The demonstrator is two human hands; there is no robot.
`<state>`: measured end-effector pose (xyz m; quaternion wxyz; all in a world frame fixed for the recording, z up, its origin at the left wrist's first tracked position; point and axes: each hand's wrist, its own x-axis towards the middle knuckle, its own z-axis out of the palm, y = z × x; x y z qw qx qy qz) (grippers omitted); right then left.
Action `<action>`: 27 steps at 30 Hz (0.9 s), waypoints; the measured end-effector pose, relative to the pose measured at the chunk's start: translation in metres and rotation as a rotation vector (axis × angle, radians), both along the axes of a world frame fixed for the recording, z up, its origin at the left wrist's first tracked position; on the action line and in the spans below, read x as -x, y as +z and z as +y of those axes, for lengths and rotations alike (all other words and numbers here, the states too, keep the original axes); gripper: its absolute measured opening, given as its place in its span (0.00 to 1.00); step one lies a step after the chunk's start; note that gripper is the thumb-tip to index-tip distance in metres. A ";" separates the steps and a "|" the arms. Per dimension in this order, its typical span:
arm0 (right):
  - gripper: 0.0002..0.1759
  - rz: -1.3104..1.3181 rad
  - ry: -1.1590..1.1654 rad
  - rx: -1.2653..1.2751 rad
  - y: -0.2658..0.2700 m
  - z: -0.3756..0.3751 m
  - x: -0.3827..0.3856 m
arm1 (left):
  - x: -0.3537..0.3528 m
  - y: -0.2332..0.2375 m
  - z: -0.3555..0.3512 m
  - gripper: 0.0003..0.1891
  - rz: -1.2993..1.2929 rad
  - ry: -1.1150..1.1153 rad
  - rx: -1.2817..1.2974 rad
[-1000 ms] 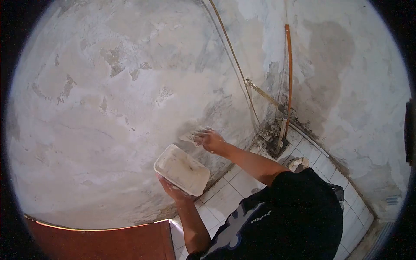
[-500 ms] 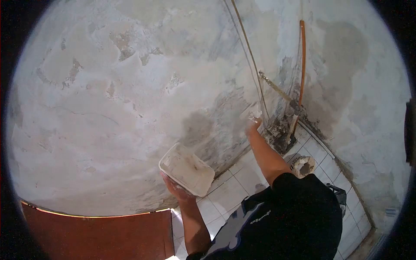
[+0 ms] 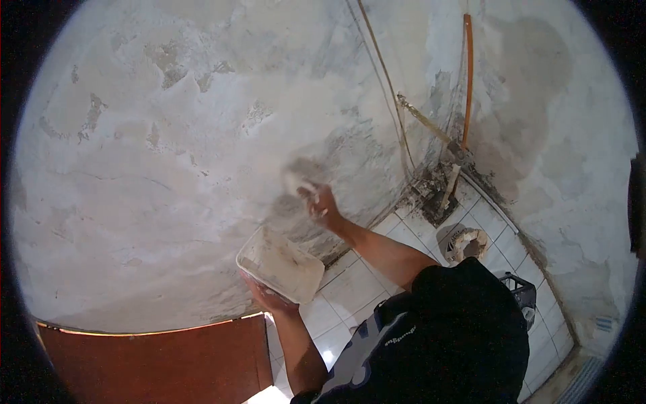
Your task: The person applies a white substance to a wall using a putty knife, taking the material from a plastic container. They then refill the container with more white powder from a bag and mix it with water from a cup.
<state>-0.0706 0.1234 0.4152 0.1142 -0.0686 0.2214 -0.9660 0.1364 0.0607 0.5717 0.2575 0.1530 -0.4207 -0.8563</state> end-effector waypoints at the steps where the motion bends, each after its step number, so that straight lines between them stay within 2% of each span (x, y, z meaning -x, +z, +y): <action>1: 0.20 0.012 -0.005 -0.001 0.018 0.010 -0.008 | 0.003 0.003 0.002 0.33 0.056 -0.050 0.077; 3: 0.23 0.456 0.117 -0.839 0.073 0.042 -0.032 | 0.007 0.001 -0.005 0.33 0.131 -0.093 0.155; 4: 0.23 0.471 0.117 -0.841 0.072 0.046 -0.039 | 0.010 -0.011 -0.017 0.33 0.188 -0.020 0.524; 5: 0.21 0.407 0.116 -0.495 0.069 0.050 -0.048 | 0.012 -0.012 -0.019 0.34 0.237 0.064 0.889; 6: 0.20 0.331 0.121 -0.152 0.065 0.056 -0.053 | 0.011 -0.013 -0.019 0.34 0.242 0.081 0.883; 7: 0.17 0.026 0.436 0.033 0.059 0.069 -0.043 | 0.014 -0.003 -0.012 0.34 0.209 0.001 0.498; 8: 0.17 0.032 0.453 0.020 0.063 0.079 -0.049 | 0.016 0.005 -0.005 0.34 0.180 -0.077 0.111; 10: 0.14 0.111 0.033 -0.266 0.076 0.096 -0.062 | 0.015 0.015 0.004 0.34 0.211 -0.122 0.033; 11: 0.13 0.055 0.033 -0.255 0.083 0.107 -0.065 | 0.017 0.019 0.007 0.34 0.235 -0.189 -0.034; 13: 0.11 0.010 0.056 -0.261 0.101 0.127 -0.073 | 0.024 0.011 0.006 0.34 0.282 -0.159 0.003; 15: 0.12 0.171 -0.106 -0.491 0.126 0.143 -0.083 | 0.030 0.011 0.007 0.34 0.322 -0.128 0.037; 17: 0.14 0.255 -0.084 -0.604 0.172 0.158 -0.098 | 0.033 0.022 0.010 0.33 0.188 -0.231 -0.247; 18: 0.15 0.327 -0.084 -0.702 0.184 0.163 -0.101 | 0.032 0.027 0.013 0.33 0.198 -0.218 -0.257; 19: 0.15 0.343 -0.075 -0.710 0.184 0.168 -0.098 | 0.032 0.033 0.017 0.34 0.225 -0.249 -0.202; 21: 0.26 0.459 0.026 -0.908 0.180 0.178 -0.093 | 0.034 0.038 0.016 0.34 0.261 -0.272 -0.152; 25: 0.21 0.424 0.051 -0.895 0.182 0.181 -0.092 | 0.036 0.037 0.014 0.33 0.223 -0.236 -0.066; 27: 0.18 0.747 0.003 -1.332 0.198 0.177 -0.095 | 0.037 0.040 0.013 0.33 0.258 -0.240 -0.063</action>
